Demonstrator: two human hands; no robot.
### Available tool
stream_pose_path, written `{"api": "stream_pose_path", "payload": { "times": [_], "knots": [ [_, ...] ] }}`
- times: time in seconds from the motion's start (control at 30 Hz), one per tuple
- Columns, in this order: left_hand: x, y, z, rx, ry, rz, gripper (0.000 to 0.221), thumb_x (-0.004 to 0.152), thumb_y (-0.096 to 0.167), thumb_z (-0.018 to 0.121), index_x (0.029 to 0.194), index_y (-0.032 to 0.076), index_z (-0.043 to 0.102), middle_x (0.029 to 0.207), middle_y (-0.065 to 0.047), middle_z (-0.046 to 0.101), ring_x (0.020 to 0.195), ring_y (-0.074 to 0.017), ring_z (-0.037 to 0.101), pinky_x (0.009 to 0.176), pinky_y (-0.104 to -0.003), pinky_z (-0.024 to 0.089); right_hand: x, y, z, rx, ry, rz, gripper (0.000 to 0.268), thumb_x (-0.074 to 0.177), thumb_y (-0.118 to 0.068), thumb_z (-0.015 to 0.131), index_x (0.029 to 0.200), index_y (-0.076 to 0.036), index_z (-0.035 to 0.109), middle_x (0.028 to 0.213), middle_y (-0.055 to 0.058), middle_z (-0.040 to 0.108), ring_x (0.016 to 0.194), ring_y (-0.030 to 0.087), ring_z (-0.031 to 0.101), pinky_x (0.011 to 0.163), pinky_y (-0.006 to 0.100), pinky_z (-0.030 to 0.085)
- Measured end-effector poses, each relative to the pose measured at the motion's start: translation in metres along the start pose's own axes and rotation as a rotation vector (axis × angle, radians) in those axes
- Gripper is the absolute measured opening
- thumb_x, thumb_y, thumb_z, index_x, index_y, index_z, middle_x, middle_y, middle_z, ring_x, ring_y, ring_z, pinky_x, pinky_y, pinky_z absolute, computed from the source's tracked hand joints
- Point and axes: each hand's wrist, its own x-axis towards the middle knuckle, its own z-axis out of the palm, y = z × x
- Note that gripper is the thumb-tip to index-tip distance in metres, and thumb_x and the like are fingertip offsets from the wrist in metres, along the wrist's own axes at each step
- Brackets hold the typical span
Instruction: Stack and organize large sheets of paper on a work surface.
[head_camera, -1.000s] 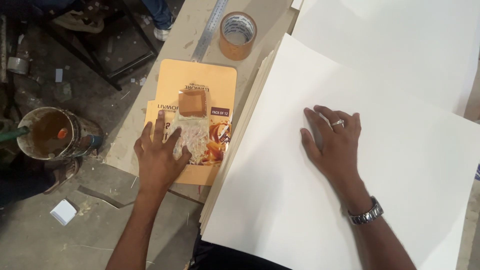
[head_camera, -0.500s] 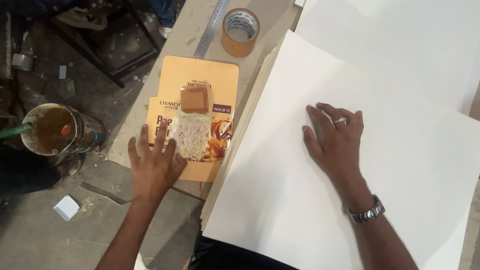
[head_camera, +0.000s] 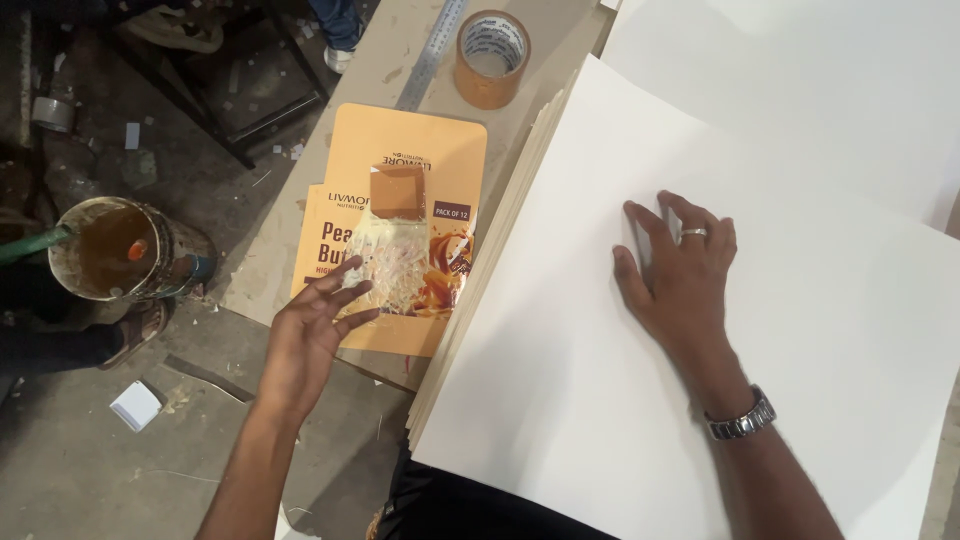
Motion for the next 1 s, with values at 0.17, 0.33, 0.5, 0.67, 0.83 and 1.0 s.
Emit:
{"api": "stream_pose_path", "payload": {
  "times": [0.17, 0.33, 0.5, 0.67, 0.83, 1.0],
  "knots": [
    [0.003, 0.014, 0.016, -0.240, -0.119, -0.088, 0.040, 0.091, 0.021, 0.051, 0.125, 0.001, 0.061, 0.152, -0.024, 0.050, 0.134, -0.0392, 0.052, 0.103, -0.060, 0.051, -0.001, 0.001, 0.000, 0.002, 0.004, -0.011, 0.047, 0.098, -0.030, 0.067, 0.141, -0.012, 0.063, 0.148, 0.021, 0.052, 0.140, 0.039, 0.038, 0.118, 0.068, 0.019],
    [0.009, 0.021, 0.031, -0.322, -0.239, -0.145, 0.042, 0.091, 0.023, 0.058, 0.127, 0.000, 0.062, 0.151, -0.025, 0.051, 0.136, -0.0423, 0.052, 0.105, -0.063, 0.051, 0.000, 0.003, 0.001, -0.015, 0.022, -0.041, 0.047, 0.097, -0.030, 0.066, 0.140, -0.012, 0.064, 0.148, 0.020, 0.053, 0.138, 0.037, 0.039, 0.117, 0.063, 0.020],
    [0.034, 0.039, 0.069, -0.280, -0.355, -0.135, 0.046, 0.092, 0.020, 0.059, 0.133, -0.001, 0.060, 0.154, -0.025, 0.050, 0.140, -0.0417, 0.052, 0.108, -0.059, 0.052, 0.001, 0.003, 0.002, -0.035, 0.021, -0.039, 0.048, 0.097, -0.032, 0.066, 0.141, -0.014, 0.064, 0.146, 0.020, 0.053, 0.136, 0.037, 0.039, 0.116, 0.064, 0.020],
    [0.098, 0.055, 0.139, 0.046, -0.449, -0.038, 0.050, 0.093, 0.015, 0.054, 0.141, 0.000, 0.055, 0.155, -0.018, 0.050, 0.141, -0.0338, 0.053, 0.107, -0.049, 0.056, 0.000, 0.003, 0.004, -0.039, 0.022, -0.020, 0.049, 0.097, -0.037, 0.067, 0.143, -0.019, 0.064, 0.146, 0.018, 0.054, 0.137, 0.034, 0.039, 0.116, 0.067, 0.021],
    [0.197, 0.025, 0.189, 0.397, -0.529, 0.248, 0.045, 0.095, 0.008, 0.059, 0.139, -0.002, 0.059, 0.152, -0.014, 0.055, 0.126, -0.0228, 0.064, 0.092, -0.033, 0.060, 0.001, 0.002, 0.004, -0.058, 0.028, -0.033, 0.055, 0.094, -0.048, 0.069, 0.143, -0.024, 0.063, 0.143, 0.018, 0.053, 0.137, 0.035, 0.036, 0.112, 0.070, 0.020],
    [0.242, 0.013, 0.214, 0.511, -0.505, 0.271, 0.039, 0.092, 0.008, 0.063, 0.129, -0.001, 0.063, 0.151, -0.011, 0.055, 0.107, -0.0155, 0.070, 0.076, -0.026, 0.062, 0.002, 0.002, 0.002, -0.046, 0.010, -0.024, 0.054, 0.094, -0.050, 0.068, 0.142, -0.025, 0.063, 0.144, 0.017, 0.050, 0.136, 0.035, 0.033, 0.112, 0.070, 0.019]
  ]
}}
